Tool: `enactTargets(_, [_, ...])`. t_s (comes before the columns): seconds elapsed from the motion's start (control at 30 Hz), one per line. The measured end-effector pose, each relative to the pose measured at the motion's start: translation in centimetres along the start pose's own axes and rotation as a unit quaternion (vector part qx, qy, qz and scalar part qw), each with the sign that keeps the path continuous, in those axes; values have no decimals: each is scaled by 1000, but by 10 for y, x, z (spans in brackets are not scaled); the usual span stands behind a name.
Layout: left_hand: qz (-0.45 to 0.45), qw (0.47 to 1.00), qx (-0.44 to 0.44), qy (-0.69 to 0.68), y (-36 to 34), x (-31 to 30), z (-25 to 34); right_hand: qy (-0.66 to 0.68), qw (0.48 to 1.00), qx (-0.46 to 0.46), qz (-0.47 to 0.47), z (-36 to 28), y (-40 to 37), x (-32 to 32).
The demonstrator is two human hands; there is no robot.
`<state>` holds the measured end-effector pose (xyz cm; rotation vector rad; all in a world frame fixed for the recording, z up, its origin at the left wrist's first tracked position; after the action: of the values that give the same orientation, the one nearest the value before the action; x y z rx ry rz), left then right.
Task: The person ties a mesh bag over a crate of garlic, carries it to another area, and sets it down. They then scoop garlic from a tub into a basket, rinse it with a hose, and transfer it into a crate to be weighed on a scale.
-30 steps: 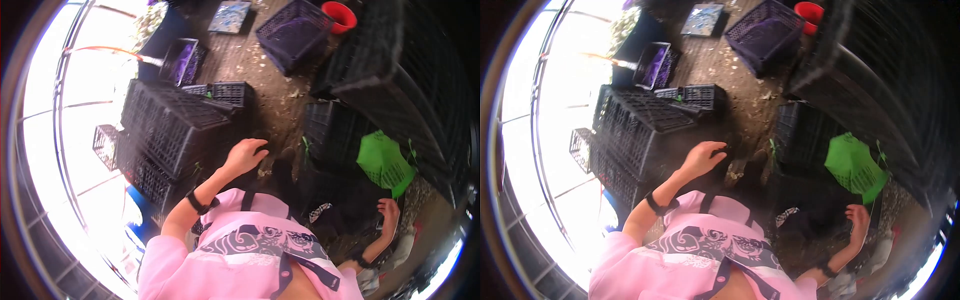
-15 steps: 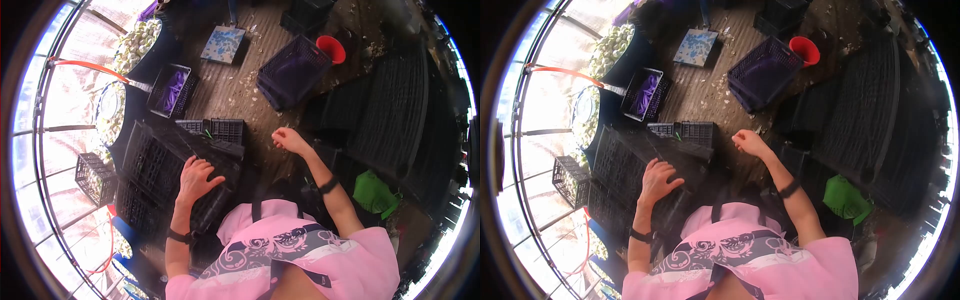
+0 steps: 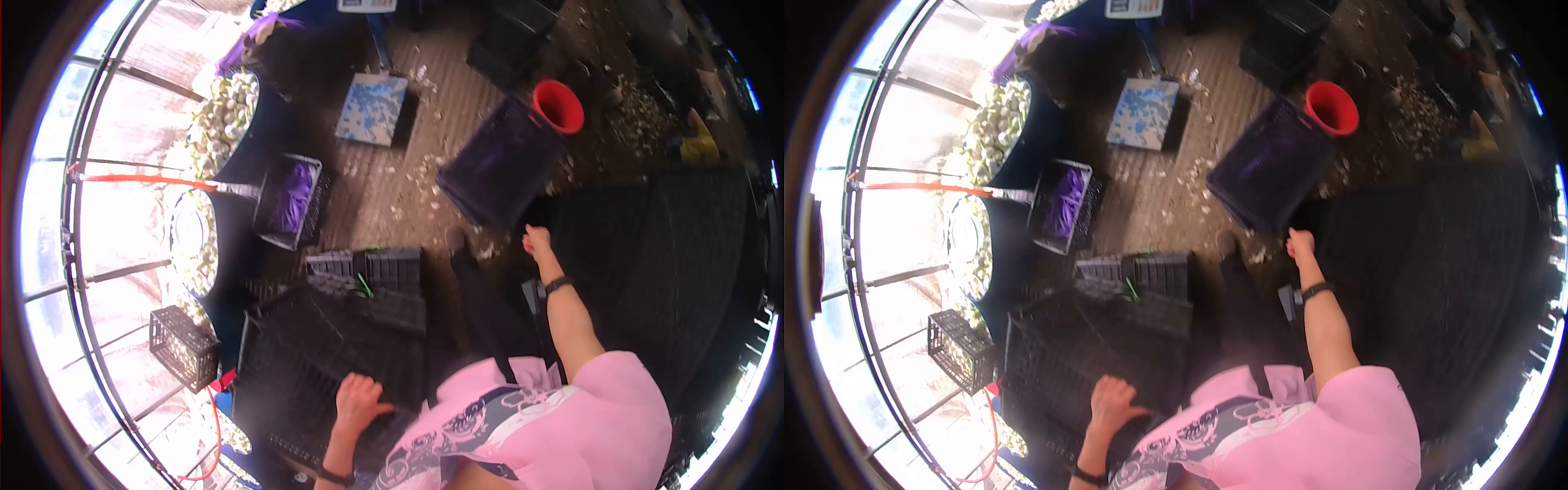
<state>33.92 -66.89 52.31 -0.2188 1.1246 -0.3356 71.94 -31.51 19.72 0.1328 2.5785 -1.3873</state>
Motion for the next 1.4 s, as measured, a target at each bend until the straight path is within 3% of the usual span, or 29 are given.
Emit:
enactTargets(0.07, [-34,999,-23,8,2,-1,1,-31,993,14,112,3,35,-3])
enactTargets(0.17, [-147,988,-43,33,-2,7,-4,-120,981,41,147,0,66,-9])
enactTargets(0.2, [-133,989,-35,45,-4,11,-6,-99,984,58,134,-17,55,-1])
enactTargets(0.23, [-136,984,-111,-12,-2,-5,6,-86,986,77,123,-19,65,2])
enactTargets(0.37, [-142,982,-122,0,-1,-6,4,-91,977,145,126,-16,102,6])
enactTargets(0.43, [-146,980,-135,8,4,-19,6,-3,987,156,38,-5,116,11])
enactTargets(0.53, [-182,968,-170,21,6,-33,3,77,985,156,6,-7,118,16])
enactTargets(0.73, [-149,972,-182,12,7,-40,-7,46,979,195,45,-10,131,13])
enactTargets(0.83, [-155,966,-209,2,7,-38,-8,25,974,224,13,-24,138,16])
enactTargets(0.93, [-170,964,-202,-19,12,-31,-9,23,981,189,22,-53,126,42])
enactTargets(1.0, [-161,965,-205,-29,17,-28,-5,-98,990,76,67,-79,120,47])
enactTargets(1.03, [-195,957,-211,-37,18,-24,-5,-105,990,70,69,-95,114,52])
enactTargets(1.1, [-225,947,-222,-51,14,-13,-10,-161,976,-81,126,-141,94,60])
enactTargets(1.17, [-162,979,-121,-14,9,-2,-15,-254,954,-101,128,-181,81,57])
enactTargets(1.2, [-160,978,-134,-24,12,-11,-12,-265,952,-106,110,-193,76,59])
enactTargets(1.27, [-239,956,-164,-49,38,-35,-12,-282,946,-120,110,-212,56,71])
enactTargets(1.33, [-287,896,-254,-224,67,-51,-27,-224,965,-131,44,-227,30,96])
enactTargets(1.37, [-200,892,-250,-318,88,-61,-42,-262,958,-110,-31,-222,50,102])
enactTargets(1.4, [-127,878,-251,-387,116,-72,-62,-264,958,-112,-15,-243,2,143])
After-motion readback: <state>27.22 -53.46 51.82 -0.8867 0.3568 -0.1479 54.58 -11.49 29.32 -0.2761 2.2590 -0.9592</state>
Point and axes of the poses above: each hand's wrist, its own y-axis towards the middle knuckle, its own x-axis out of the palm, z = x × y, the point moved 3 cm from there along y, towards the middle knuckle, and after that the axes turned 1 degree about -z, right-handed, at the moved point
